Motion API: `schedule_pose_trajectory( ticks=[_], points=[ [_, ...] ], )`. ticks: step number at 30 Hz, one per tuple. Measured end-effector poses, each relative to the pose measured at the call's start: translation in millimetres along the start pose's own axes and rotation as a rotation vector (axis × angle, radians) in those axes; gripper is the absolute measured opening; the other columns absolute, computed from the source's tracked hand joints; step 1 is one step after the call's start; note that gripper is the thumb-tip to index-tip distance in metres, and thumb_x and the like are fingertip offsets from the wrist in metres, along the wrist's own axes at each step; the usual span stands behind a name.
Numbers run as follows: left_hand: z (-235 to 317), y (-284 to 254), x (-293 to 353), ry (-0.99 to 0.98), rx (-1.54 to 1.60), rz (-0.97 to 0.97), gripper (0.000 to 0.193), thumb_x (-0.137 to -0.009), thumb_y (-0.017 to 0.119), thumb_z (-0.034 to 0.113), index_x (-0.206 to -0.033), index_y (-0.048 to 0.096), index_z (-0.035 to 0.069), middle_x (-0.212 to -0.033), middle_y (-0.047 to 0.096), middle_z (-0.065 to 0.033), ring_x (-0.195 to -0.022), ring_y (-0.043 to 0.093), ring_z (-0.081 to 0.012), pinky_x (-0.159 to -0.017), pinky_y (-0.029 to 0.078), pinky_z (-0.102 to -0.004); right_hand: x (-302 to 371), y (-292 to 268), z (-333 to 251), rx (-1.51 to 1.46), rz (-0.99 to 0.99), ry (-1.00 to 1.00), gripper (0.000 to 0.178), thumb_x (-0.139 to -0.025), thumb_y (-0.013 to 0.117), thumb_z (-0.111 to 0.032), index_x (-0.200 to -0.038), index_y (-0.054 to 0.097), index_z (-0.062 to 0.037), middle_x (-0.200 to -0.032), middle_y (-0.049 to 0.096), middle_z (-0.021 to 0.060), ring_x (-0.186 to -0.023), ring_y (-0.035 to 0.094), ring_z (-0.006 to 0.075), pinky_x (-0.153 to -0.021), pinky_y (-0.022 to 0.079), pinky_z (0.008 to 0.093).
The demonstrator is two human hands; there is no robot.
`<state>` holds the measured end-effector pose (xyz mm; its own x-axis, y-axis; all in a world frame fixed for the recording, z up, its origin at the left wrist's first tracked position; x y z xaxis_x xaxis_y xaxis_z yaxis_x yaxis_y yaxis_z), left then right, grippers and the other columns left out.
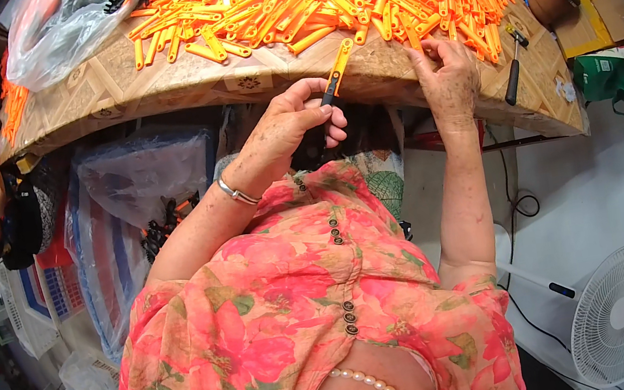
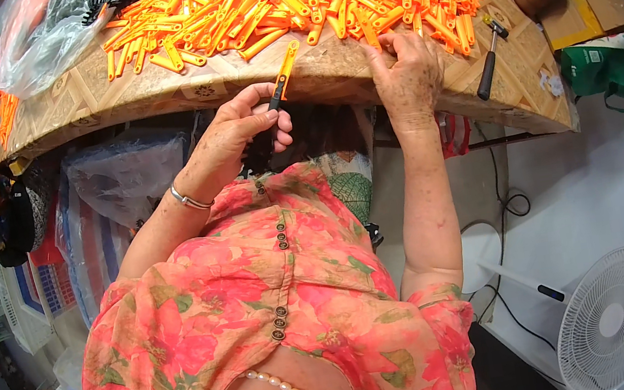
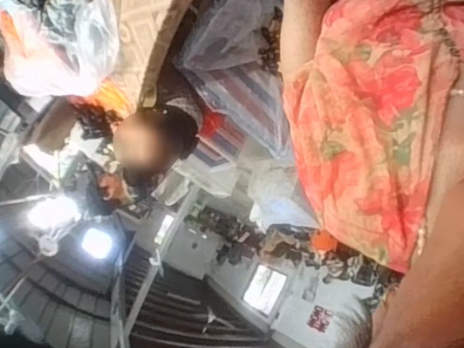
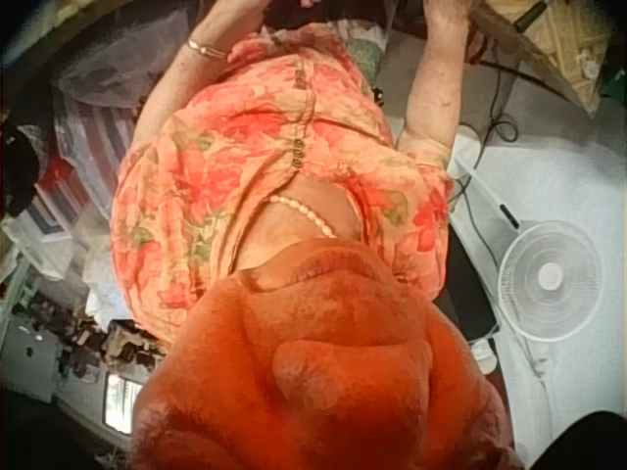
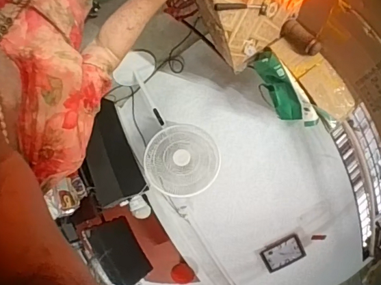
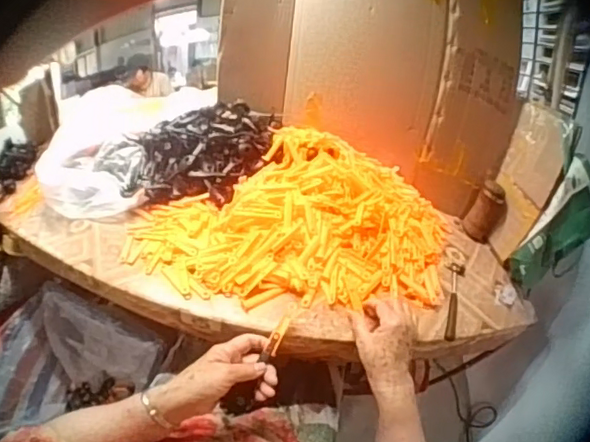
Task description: The person repeatedly picks up orange plastic clips from a pile, inserts them into a black handheld tool, and uses a hammer to tap the tool. The person then removes the clips and places them back on the table. This process is repeated multiple times throughout the video.
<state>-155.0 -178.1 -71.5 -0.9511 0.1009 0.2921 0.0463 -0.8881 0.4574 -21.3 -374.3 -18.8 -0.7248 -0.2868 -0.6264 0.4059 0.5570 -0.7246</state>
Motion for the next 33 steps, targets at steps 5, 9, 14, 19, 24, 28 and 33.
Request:
schedule_pose_trajectory(
  ticks=[5,9,14,19,24,28,33],
  points=[
    [-1.5,-3.9,-3.2,0.033,-0.014,-0.044,0.037,-0.095,0.056,0.006,-0.131,0.048,0.003,-0.090,0.065,-0.0074,-0.076,0.064,-0.0128,-0.070,0.055,-0.0263,10.2,1.9,14.0,-0.238,0.005,0.109,0.012,-0.085,0.071,-0.019,-0.089,0.067,-0.0078,-0.078,0.067,0.0074,-0.071,0.065,0.0246,-0.073,0.050,0.0385],
    [-2.8,-0.5,-4.2,0.006,-0.007,-0.057,0.035,-0.095,0.056,0.006,-0.129,0.052,0.002,-0.089,0.065,-0.0068,-0.076,0.064,-0.0117,-0.070,0.055,-0.0260,21.6,-11.4,8.6,-0.291,0.073,0.108,0.010,-0.086,0.069,-0.015,-0.092,0.066,-0.0078,-0.080,0.067,0.0073,-0.072,0.066,0.0233,-0.067,0.051,0.0365],
    [-3.8,3.0,-4.4,-0.008,-0.007,-0.053,0.031,-0.095,0.056,0.006,-0.126,0.055,0.001,-0.088,0.064,-0.0056,-0.075,0.063,-0.0106,-0.070,0.055,-0.0252,8.5,-26.8,29.6,-0.138,0.276,0.145,0.011,-0.087,0.069,-0.015,-0.094,0.066,-0.0070,-0.079,0.067,0.0069,-0.070,0.065,0.0230,-0.066,0.052,0.0354],
    [-5.5,2.2,-5.9,-0.001,-0.007,-0.052,0.031,-0.095,0.056,0.007,-0.125,0.056,0.001,-0.087,0.064,-0.0052,-0.075,0.063,-0.0107,-0.070,0.054,-0.0249,-48.4,-34.0,29.7,0.198,0.349,-0.105,0.021,-0.083,0.070,-0.019,-0.100,0.068,-0.0085,-0.101,0.067,0.0094,-0.100,0.061,0.0263,-0.090,0.046,0.0416],
    [-3.6,3.0,-6.4,0.013,-0.014,-0.057,0.031,-0.094,0.056,0.006,-0.124,0.055,0.000,-0.087,0.065,-0.0057,-0.074,0.063,-0.0110,-0.069,0.054,-0.0253,-59.3,18.9,5.2,0.123,0.009,-0.132,0.024,-0.081,0.073,-0.023,-0.101,0.071,-0.0100,-0.099,0.067,0.0073,-0.098,0.060,0.0265,-0.088,0.045,0.0413],
    [-4.2,-0.4,-3.4,-0.005,0.001,-0.060,0.031,-0.094,0.057,0.007,-0.124,0.055,0.000,-0.087,0.065,-0.0064,-0.074,0.063,-0.0117,-0.069,0.054,-0.0255,-55.3,32.1,8.1,0.015,-0.095,-0.051,0.020,-0.081,0.074,-0.025,-0.093,0.073,-0.0089,-0.096,0.067,0.0070,-0.097,0.060,0.0270,-0.087,0.045,0.0413],
    [-3.1,-5.5,-2.8,0.024,0.016,-0.046,0.030,-0.094,0.058,0.007,-0.123,0.056,0.000,-0.087,0.065,-0.0068,-0.074,0.063,-0.0120,-0.069,0.054,-0.0258,-43.2,17.1,10.6,-0.206,0.027,-0.034,0.014,-0.084,0.070,-0.016,-0.094,0.074,-0.0074,-0.091,0.068,0.0081,-0.086,0.062,0.0258,-0.081,0.048,0.0377]
  ],
)
Point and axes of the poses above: each hand's wrist, its own x-axis away from the middle knuckle, its own y-axis out of the palm, z = x × y, the point moved 6 cm from there along -x, towards the middle knuckle
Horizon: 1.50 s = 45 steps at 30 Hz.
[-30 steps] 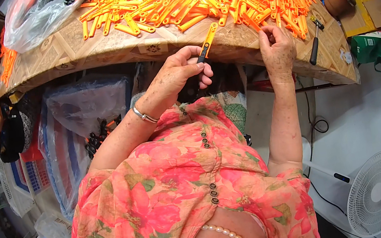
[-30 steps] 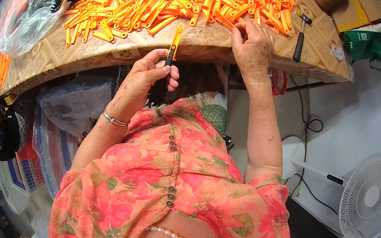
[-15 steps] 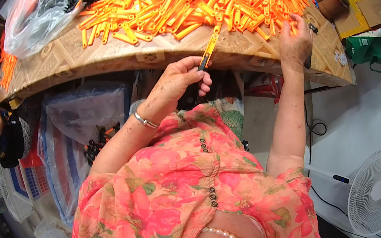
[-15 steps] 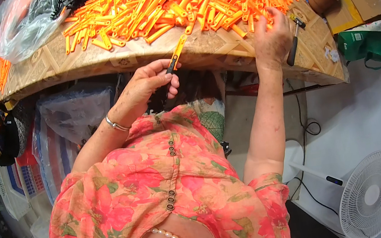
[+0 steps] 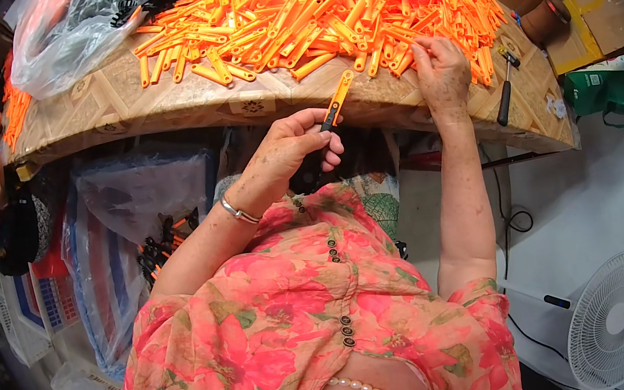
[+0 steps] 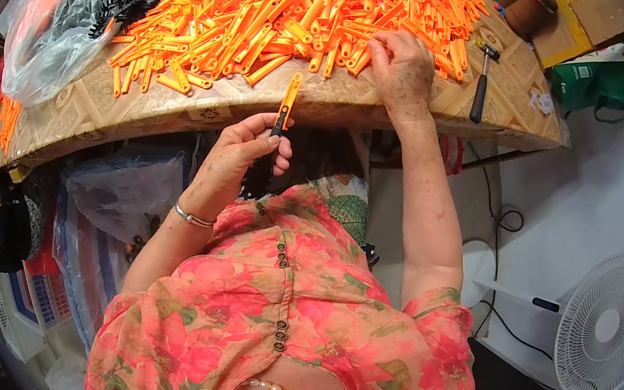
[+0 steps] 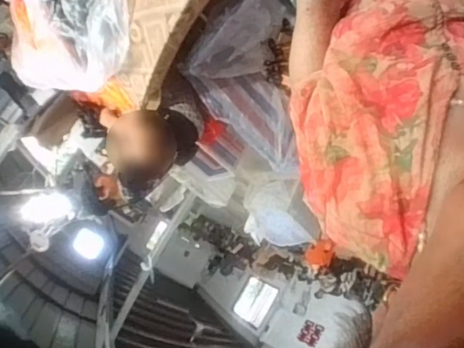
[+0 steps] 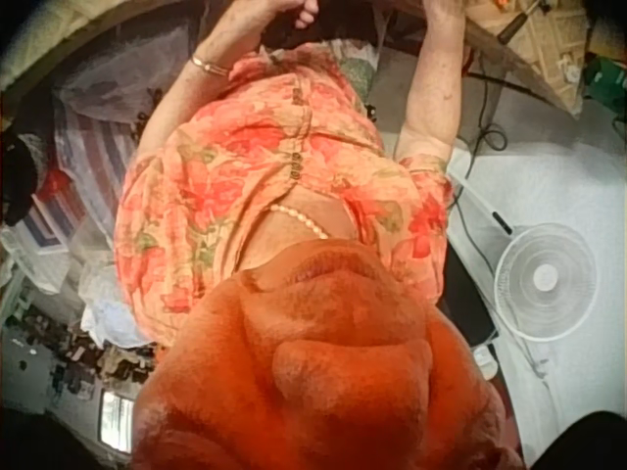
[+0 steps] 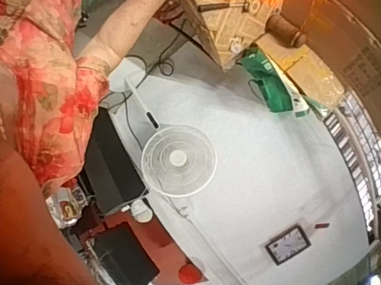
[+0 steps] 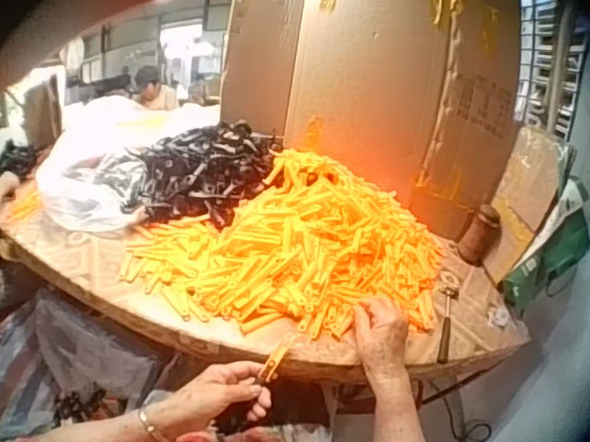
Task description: The person repeatedly picks up orange plastic clips from a pile, inserts them into a black handheld tool, and uses a hammer to tap the tool. The person then removes the clips and places them back on the table. This process is repeated multiple times throughout the video.
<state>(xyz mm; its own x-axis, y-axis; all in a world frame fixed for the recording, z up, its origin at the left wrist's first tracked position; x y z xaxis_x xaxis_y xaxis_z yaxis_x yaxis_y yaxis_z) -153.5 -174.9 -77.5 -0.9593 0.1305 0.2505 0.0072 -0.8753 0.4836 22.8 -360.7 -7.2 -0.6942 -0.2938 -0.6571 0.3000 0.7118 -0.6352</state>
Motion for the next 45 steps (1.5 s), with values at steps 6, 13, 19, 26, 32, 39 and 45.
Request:
schedule_pose_trajectory(
  ticks=[6,13,19,26,32,39,45],
  points=[
    [2.3,1.3,2.3,0.024,-0.046,0.004,0.028,-0.095,0.056,0.007,-0.121,0.056,0.000,-0.087,0.065,-0.0067,-0.074,0.063,-0.0119,-0.069,0.054,-0.0255,39.1,-10.1,-3.7,-0.754,-0.111,0.359,0.013,-0.092,0.067,-0.010,-0.101,0.072,-0.0021,-0.087,0.066,-0.0016,-0.081,0.058,0.0045,-0.071,0.047,0.0203],
    [3.0,5.4,3.1,0.029,-0.079,-0.014,0.026,-0.096,0.054,0.008,-0.120,0.056,0.001,-0.087,0.065,-0.0062,-0.075,0.063,-0.0118,-0.070,0.054,-0.0262,47.9,-26.2,-12.1,-0.675,-0.019,0.400,0.012,-0.091,0.068,-0.010,-0.100,0.072,-0.0022,-0.081,0.064,-0.0031,-0.073,0.055,0.0033,-0.066,0.044,0.0180],
    [-0.2,4.9,1.5,0.005,-0.044,0.007,0.027,-0.096,0.055,0.008,-0.122,0.057,0.001,-0.087,0.065,-0.0059,-0.075,0.064,-0.0118,-0.070,0.054,-0.0258,-23.4,-28.5,7.8,-0.211,-0.094,0.187,0.021,-0.087,0.071,-0.019,-0.099,0.071,-0.0021,-0.081,0.065,0.0028,-0.071,0.058,0.0124,-0.069,0.049,0.0279],
    [-0.9,5.9,-1.9,-0.009,-0.041,-0.061,0.024,-0.096,0.054,0.005,-0.119,0.056,0.001,-0.087,0.065,-0.0060,-0.077,0.063,-0.0115,-0.070,0.054,-0.0249,-75.6,35.2,-10.1,-0.087,-0.206,0.171,0.030,-0.085,0.068,-0.030,-0.106,0.072,-0.0089,-0.104,0.069,0.0136,-0.099,0.065,0.0299,-0.089,0.050,0.0408],
    [5.9,-0.3,1.8,-0.012,-0.030,-0.064,0.025,-0.095,0.054,0.004,-0.120,0.056,0.001,-0.087,0.065,-0.0058,-0.076,0.063,-0.0108,-0.071,0.054,-0.0248,-93.4,87.3,-30.8,0.151,-0.121,0.027,0.030,-0.085,0.069,-0.031,-0.106,0.073,-0.0099,-0.101,0.069,0.0132,-0.097,0.065,0.0296,-0.087,0.051,0.0407],
    [7.2,-15.3,10.1,0.020,0.014,-0.032,0.025,-0.095,0.055,0.005,-0.120,0.056,0.001,-0.087,0.065,-0.0059,-0.076,0.063,-0.0106,-0.069,0.054,-0.0241,-86.5,83.2,-24.1,0.008,-0.153,0.169,0.020,-0.085,0.069,-0.027,-0.092,0.073,-0.0087,-0.093,0.068,0.0098,-0.089,0.065,0.0258,-0.082,0.051,0.0399],
    [19.3,-11.7,21.7,0.093,0.001,-0.026,0.026,-0.095,0.056,0.007,-0.119,0.057,0.000,-0.086,0.065,-0.0059,-0.076,0.063,-0.0111,-0.070,0.054,-0.0249,-52.0,52.7,-25.0,-0.760,-0.125,0.285,0.016,-0.092,0.063,-0.012,-0.103,0.066,-0.0011,-0.092,0.068,0.0053,-0.082,0.062,0.0115,-0.074,0.050,0.0268]
  ],
)
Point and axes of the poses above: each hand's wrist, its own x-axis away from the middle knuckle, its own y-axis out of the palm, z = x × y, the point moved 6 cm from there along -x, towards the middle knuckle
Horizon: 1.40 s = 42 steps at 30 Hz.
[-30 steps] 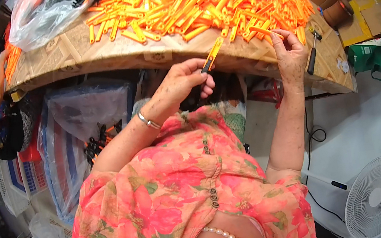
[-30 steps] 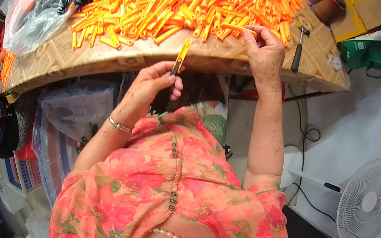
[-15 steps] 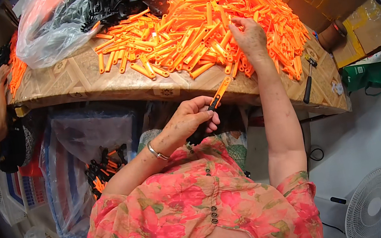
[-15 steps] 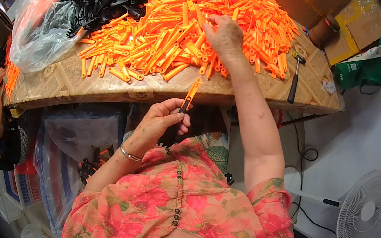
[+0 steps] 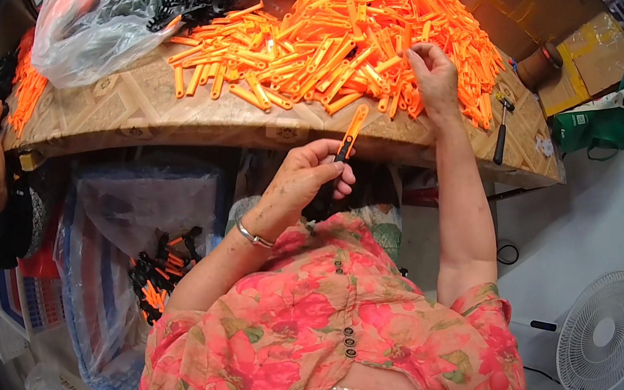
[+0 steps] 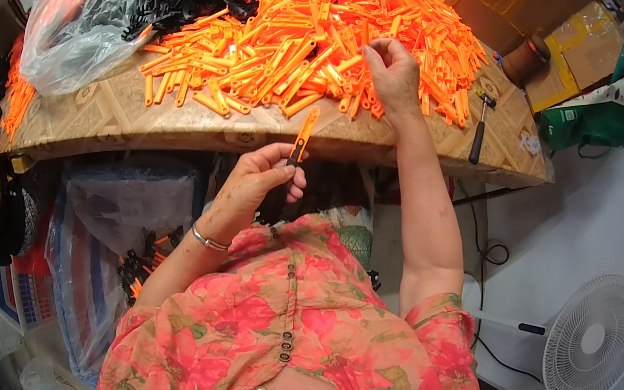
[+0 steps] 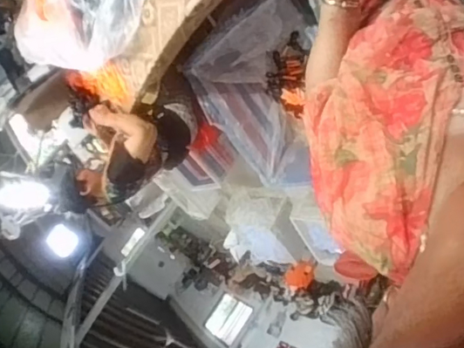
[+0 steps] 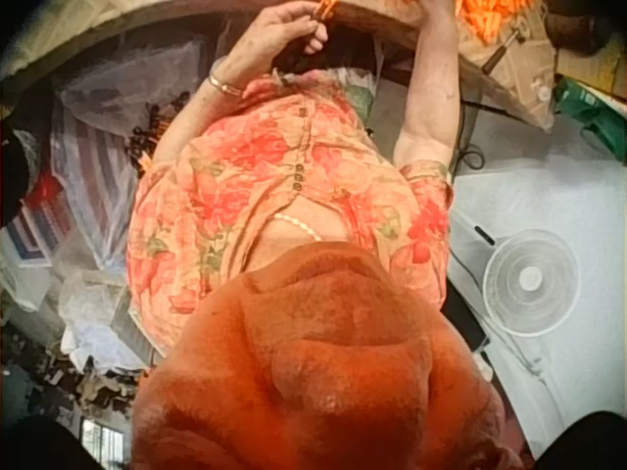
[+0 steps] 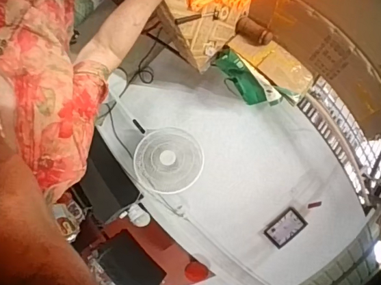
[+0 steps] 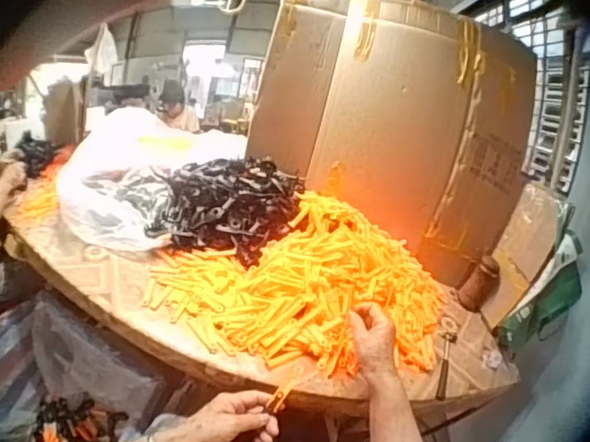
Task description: The person repeatedly picks up orange plastic clips from a pile, inserts them into a black handheld tool, and uses a hammer to tap the tool. The person then removes the clips and places them back on the table. This process is repeated multiple times throughout the video.
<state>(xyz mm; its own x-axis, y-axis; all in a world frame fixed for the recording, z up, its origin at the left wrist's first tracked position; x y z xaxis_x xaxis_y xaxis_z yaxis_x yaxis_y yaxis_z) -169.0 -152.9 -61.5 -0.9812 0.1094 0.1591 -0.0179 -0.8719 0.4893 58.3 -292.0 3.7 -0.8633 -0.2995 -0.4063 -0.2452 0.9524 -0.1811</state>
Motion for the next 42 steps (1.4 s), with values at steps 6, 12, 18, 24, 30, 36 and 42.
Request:
schedule_pose_trajectory(
  ticks=[6,12,18,24,30,36,42],
  points=[
    [10.7,1.4,14.0,0.079,-0.094,0.022,0.027,-0.095,0.055,0.007,-0.121,0.057,-0.001,-0.087,0.065,-0.0064,-0.076,0.063,-0.0124,-0.070,0.053,-0.0262,108.2,8.4,-71.6,-0.035,-0.362,0.077,0.027,-0.094,0.054,0.000,-0.119,0.064,-0.0015,-0.094,0.066,0.0014,-0.085,0.060,0.0095,-0.076,0.049,0.0240],
    [5.6,18.2,13.3,0.018,-0.144,-0.065,0.024,-0.096,0.054,0.007,-0.119,0.057,-0.001,-0.085,0.067,-0.0049,-0.074,0.065,-0.0105,-0.068,0.056,-0.0239,158.2,10.9,-86.1,0.357,-0.443,-0.172,0.025,-0.089,0.062,-0.001,-0.112,0.070,-0.0059,-0.088,0.066,0.0079,-0.080,0.062,0.0176,-0.074,0.049,0.0289],
    [-0.9,16.1,3.8,-0.032,-0.323,-0.065,0.022,-0.097,0.053,0.005,-0.118,0.058,0.001,-0.085,0.067,-0.0046,-0.071,0.065,-0.0098,-0.066,0.054,-0.0230,162.6,0.8,-94.8,0.497,-0.375,-0.308,0.022,-0.083,0.069,-0.004,-0.105,0.071,-0.0059,-0.084,0.064,0.0091,-0.077,0.060,0.0236,-0.071,0.048,0.0338],
    [-11.2,31.3,-0.2,-0.075,-0.479,-0.208,0.022,-0.096,0.051,0.004,-0.116,0.058,0.001,-0.082,0.066,-0.0032,-0.071,0.063,-0.0082,-0.064,0.052,-0.0220,165.7,6.0,-109.2,0.703,-0.439,-0.570,0.021,-0.080,0.072,-0.013,-0.101,0.070,-0.0125,-0.084,0.060,0.0023,-0.083,0.058,0.0229,-0.078,0.042,0.0374],
    [-12.5,36.9,2.3,-0.129,-0.538,-0.227,0.019,-0.097,0.050,0.004,-0.112,0.060,-0.001,-0.079,0.065,-0.0023,-0.069,0.061,-0.0078,-0.063,0.051,-0.0224,169.7,6.7,-101.6,0.812,-0.472,-0.583,0.021,-0.080,0.072,-0.018,-0.101,0.070,-0.0139,-0.083,0.058,0.0009,-0.083,0.056,0.0212,-0.077,0.043,0.0362],
    [-13.9,33.0,2.5,-0.136,-0.520,-0.218,0.022,-0.097,0.049,0.004,-0.115,0.061,-0.001,-0.078,0.065,-0.0012,-0.068,0.060,-0.0070,-0.063,0.051,-0.0222,171.8,4.1,-92.8,0.789,-0.451,-0.529,0.022,-0.077,0.074,-0.019,-0.098,0.071,-0.0139,-0.090,0.059,0.0010,-0.088,0.057,0.0211,-0.081,0.045,0.0372],
    [-14.1,31.4,2.7,-0.127,-0.529,-0.219,0.023,-0.097,0.049,0.004,-0.116,0.061,-0.001,-0.078,0.065,-0.0010,-0.068,0.060,-0.0069,-0.063,0.051,-0.0223,175.0,3.6,-94.5,0.784,-0.399,-0.585,0.024,-0.074,0.077,-0.017,-0.097,0.072,-0.0130,-0.102,0.062,0.0020,-0.099,0.058,0.0230,-0.087,0.046,0.0385]
  ],
)
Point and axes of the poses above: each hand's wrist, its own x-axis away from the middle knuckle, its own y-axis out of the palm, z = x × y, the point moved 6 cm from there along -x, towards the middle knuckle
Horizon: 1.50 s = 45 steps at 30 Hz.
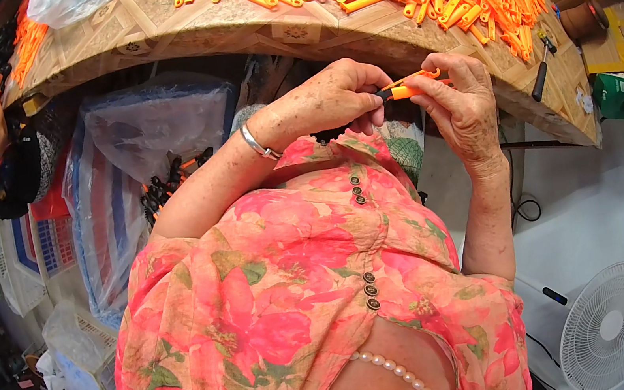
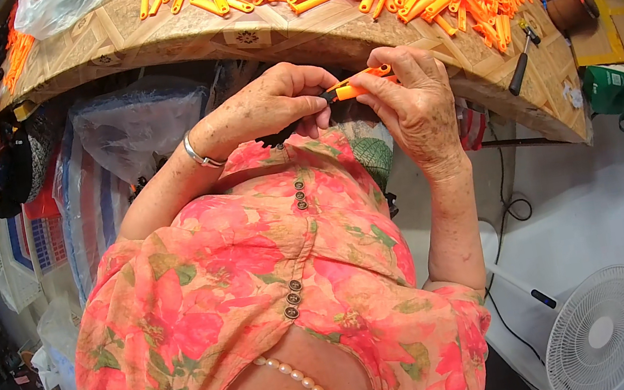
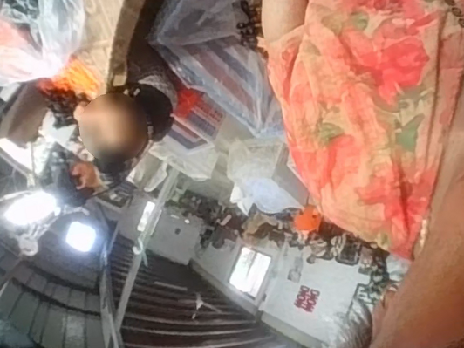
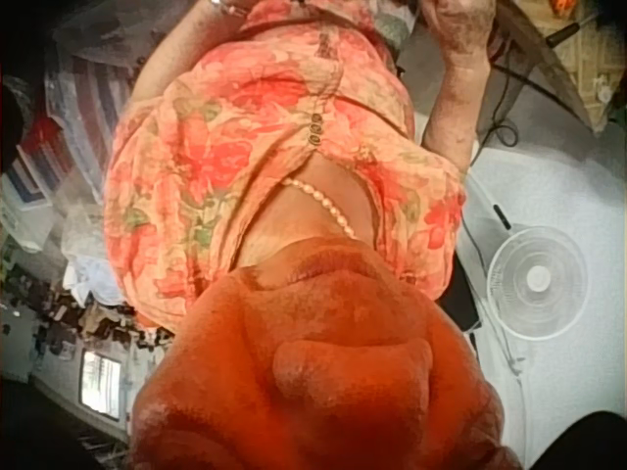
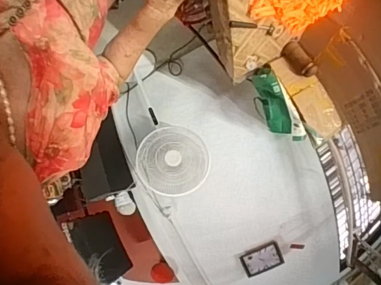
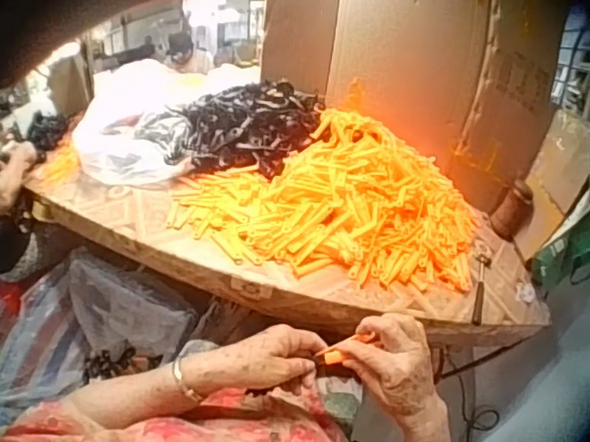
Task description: The person repeatedly picks up orange plastic clips from a pile, inserts them into a black handheld tool, and uses a hammer to tap the tool. The person then removes the clips and places them back on the table. This process is repeated multiple times throughout the video.
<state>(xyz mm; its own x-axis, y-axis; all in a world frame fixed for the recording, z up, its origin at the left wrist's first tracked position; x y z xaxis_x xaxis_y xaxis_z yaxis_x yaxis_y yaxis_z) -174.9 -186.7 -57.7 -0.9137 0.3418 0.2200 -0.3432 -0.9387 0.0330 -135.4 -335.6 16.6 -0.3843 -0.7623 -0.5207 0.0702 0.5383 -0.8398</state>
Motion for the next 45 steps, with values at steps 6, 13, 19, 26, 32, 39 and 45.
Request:
schedule_pose_trajectory(
  ticks=[6,13,19,26,32,39,45],
  points=[
    [2.3,0.5,1.1,-0.011,-0.046,0.001,0.022,-0.097,0.050,0.004,-0.115,0.061,-0.001,-0.076,0.065,-0.0010,-0.066,0.059,-0.0066,-0.063,0.051,-0.0225,1.6,3.2,-2.1,-0.035,0.001,-0.034,0.025,-0.073,0.077,-0.016,-0.097,0.071,-0.0112,-0.106,0.065,0.0025,-0.103,0.060,0.0243,-0.091,0.046,0.0388],
    [1.4,1.4,0.9,0.005,-0.064,-0.033,0.021,-0.096,0.051,0.004,-0.114,0.061,-0.001,-0.074,0.064,-0.0009,-0.065,0.059,-0.0063,-0.062,0.050,-0.0219,0.3,8.5,-4.2,-0.061,-0.014,-0.059,0.024,-0.076,0.076,-0.015,-0.099,0.070,-0.0095,-0.105,0.069,0.0030,-0.100,0.063,0.0229,-0.094,0.046,0.0401],
    [-0.5,0.7,1.3,-0.008,-0.074,-0.024,0.019,-0.095,0.052,0.004,-0.112,0.061,-0.001,-0.074,0.064,-0.0010,-0.064,0.058,-0.0059,-0.061,0.050,-0.0215,4.4,11.7,-1.9,-0.057,-0.021,-0.044,0.023,-0.078,0.075,-0.015,-0.100,0.070,-0.0108,-0.105,0.070,0.0023,-0.100,0.065,0.0193,-0.098,0.045,0.0411],
    [2.7,0.8,1.9,-0.004,-0.144,-0.044,0.019,-0.094,0.052,0.003,-0.110,0.062,-0.001,-0.075,0.063,-0.0004,-0.065,0.058,-0.0056,-0.061,0.050,-0.0217,6.6,13.3,-4.7,-0.067,-0.018,-0.085,0.025,-0.078,0.075,-0.015,-0.102,0.071,-0.0118,-0.104,0.070,0.0017,-0.098,0.066,0.0182,-0.098,0.046,0.0413],
    [9.1,0.4,5.5,0.011,-0.240,-0.037,0.019,-0.093,0.054,0.003,-0.109,0.063,-0.001,-0.074,0.062,0.0002,-0.066,0.056,-0.0047,-0.063,0.050,-0.0214,9.1,17.0,-4.6,-0.098,-0.022,-0.080,0.023,-0.079,0.075,-0.014,-0.102,0.071,-0.0112,-0.103,0.071,0.0024,-0.097,0.067,0.0196,-0.096,0.048,0.0413],
    [12.0,-2.2,6.2,0.017,-0.251,-0.038,0.019,-0.093,0.054,0.003,-0.109,0.063,-0.001,-0.074,0.062,0.0010,-0.065,0.056,-0.0041,-0.062,0.050,-0.0214,8.1,3.9,2.4,-0.137,0.005,0.016,0.024,-0.079,0.075,-0.014,-0.102,0.072,-0.0099,-0.105,0.071,0.0040,-0.101,0.067,0.0214,-0.097,0.048,0.0411],
    [10.5,-0.6,5.8,-0.001,-0.221,-0.052,0.019,-0.093,0.054,0.004,-0.110,0.062,0.000,-0.074,0.062,0.0009,-0.064,0.057,-0.0042,-0.062,0.050,-0.0212,7.0,7.6,-5.0,-0.067,-0.023,-0.050,0.024,-0.078,0.076,-0.013,-0.101,0.071,-0.0100,-0.104,0.071,0.0033,-0.100,0.067,0.0203,-0.097,0.048,0.0406]
  ],
)
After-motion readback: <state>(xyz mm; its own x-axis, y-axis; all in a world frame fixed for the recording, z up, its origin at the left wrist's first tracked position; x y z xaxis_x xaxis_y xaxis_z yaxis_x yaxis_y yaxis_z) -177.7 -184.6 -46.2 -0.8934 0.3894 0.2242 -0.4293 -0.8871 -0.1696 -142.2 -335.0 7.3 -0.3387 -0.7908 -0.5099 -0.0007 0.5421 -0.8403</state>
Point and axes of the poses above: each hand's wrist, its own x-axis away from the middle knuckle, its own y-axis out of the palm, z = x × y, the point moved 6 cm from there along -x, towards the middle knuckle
